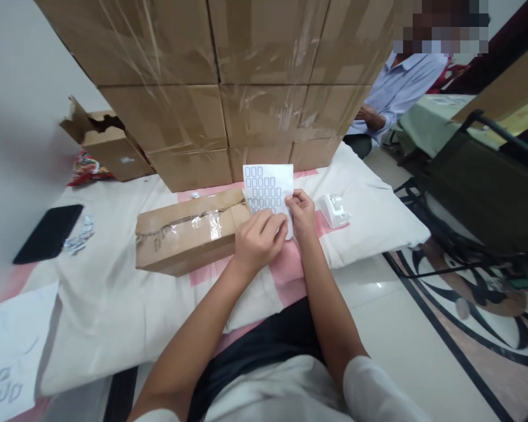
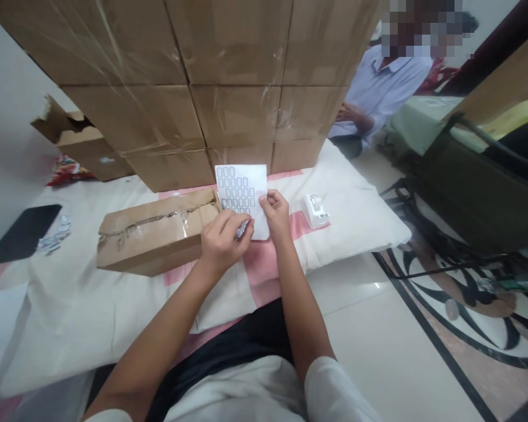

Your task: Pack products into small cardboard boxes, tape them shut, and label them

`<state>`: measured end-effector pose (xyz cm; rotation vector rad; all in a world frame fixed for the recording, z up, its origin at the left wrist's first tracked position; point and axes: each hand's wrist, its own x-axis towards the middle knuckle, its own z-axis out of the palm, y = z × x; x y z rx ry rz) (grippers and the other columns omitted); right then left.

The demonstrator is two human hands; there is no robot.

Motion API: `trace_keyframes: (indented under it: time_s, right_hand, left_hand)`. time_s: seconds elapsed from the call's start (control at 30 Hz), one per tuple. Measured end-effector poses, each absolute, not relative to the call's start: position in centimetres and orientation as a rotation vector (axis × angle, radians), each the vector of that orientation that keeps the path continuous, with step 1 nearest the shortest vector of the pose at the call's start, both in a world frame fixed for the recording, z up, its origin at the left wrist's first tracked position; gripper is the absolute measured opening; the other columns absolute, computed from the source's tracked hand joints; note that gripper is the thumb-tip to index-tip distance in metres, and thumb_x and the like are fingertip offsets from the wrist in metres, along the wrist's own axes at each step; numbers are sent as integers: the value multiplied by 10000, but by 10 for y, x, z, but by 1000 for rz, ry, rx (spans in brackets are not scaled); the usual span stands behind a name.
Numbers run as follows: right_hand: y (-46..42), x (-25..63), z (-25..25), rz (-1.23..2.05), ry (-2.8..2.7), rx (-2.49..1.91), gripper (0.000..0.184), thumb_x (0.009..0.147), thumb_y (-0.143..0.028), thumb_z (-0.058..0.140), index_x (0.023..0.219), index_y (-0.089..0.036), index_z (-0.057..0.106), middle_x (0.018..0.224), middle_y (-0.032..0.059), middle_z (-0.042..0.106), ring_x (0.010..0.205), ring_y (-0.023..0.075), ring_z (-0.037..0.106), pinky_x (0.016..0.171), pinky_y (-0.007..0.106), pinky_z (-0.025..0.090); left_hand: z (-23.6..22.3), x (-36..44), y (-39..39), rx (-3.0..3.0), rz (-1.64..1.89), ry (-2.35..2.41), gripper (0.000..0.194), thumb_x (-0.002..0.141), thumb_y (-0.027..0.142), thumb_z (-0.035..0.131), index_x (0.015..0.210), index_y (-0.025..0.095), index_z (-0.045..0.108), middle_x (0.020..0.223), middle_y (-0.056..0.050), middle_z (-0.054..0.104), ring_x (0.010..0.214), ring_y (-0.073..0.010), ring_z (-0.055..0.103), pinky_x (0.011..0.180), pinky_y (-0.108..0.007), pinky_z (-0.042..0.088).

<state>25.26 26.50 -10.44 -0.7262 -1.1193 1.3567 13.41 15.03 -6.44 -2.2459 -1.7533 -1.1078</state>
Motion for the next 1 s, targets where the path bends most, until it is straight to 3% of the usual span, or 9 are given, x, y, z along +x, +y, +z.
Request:
trace_keyframes:
  time_s: [0.2,0.33,0.43,0.5,0.7,1.0]
  right_hand:
    - [244,267,-117,1508,-1000,-722,358,656,-391,817,885,-239,587,790,-26,717,742,186,665,729,330,573]
    - [239,266,-117,1648,-977,-661,400,620,-321,777,975,-233,616,860,1,758,842,239,712,781,389,598]
    - [236,267,-118,1727,-908,-657,441,575,-247,751,998,-233,630,862,-6,767,836,245,720,802,405,605]
    - [236,268,-121,1776,-902,-640,474,552,-223,745,1014,-229,642,867,1,772,857,261,726,816,417,610]
    - [236,269,-130,1891,-991,-512,553,532,-195,754,1077,-211,663,911,52,789,993,327,731,833,449,621]
    - [238,272,-134,1875,-1049,-529,644,551,-196,747,1185,-227,640,999,59,784,968,312,737,734,416,631]
  left_hand:
    - [-94,134,138,-2419,-986,-1754,321,1043,341,374,977,265,678,892,-98,698,857,-233,649,767,-406,440]
    - [-106,136,142,-2357,-962,-1816,374,1059,431,370,1165,228,666,1037,-132,718,917,-239,694,737,-367,459]
    - [-117,140,147,-2225,-994,-1816,481,1026,535,464,1314,178,606,1172,-164,713,916,-251,723,691,-339,474]
    - [-124,144,150,-2126,-1052,-1775,519,996,567,525,1317,167,601,1156,-148,730,880,-242,735,662,-318,481]
    - [-132,147,154,-1960,-1215,-1684,339,994,435,560,1201,179,640,979,-63,759,746,-165,719,601,-253,467]
    - [-130,139,154,-2069,-1259,-1607,357,1049,424,472,1255,173,621,1027,-83,754,848,-152,735,661,-215,508]
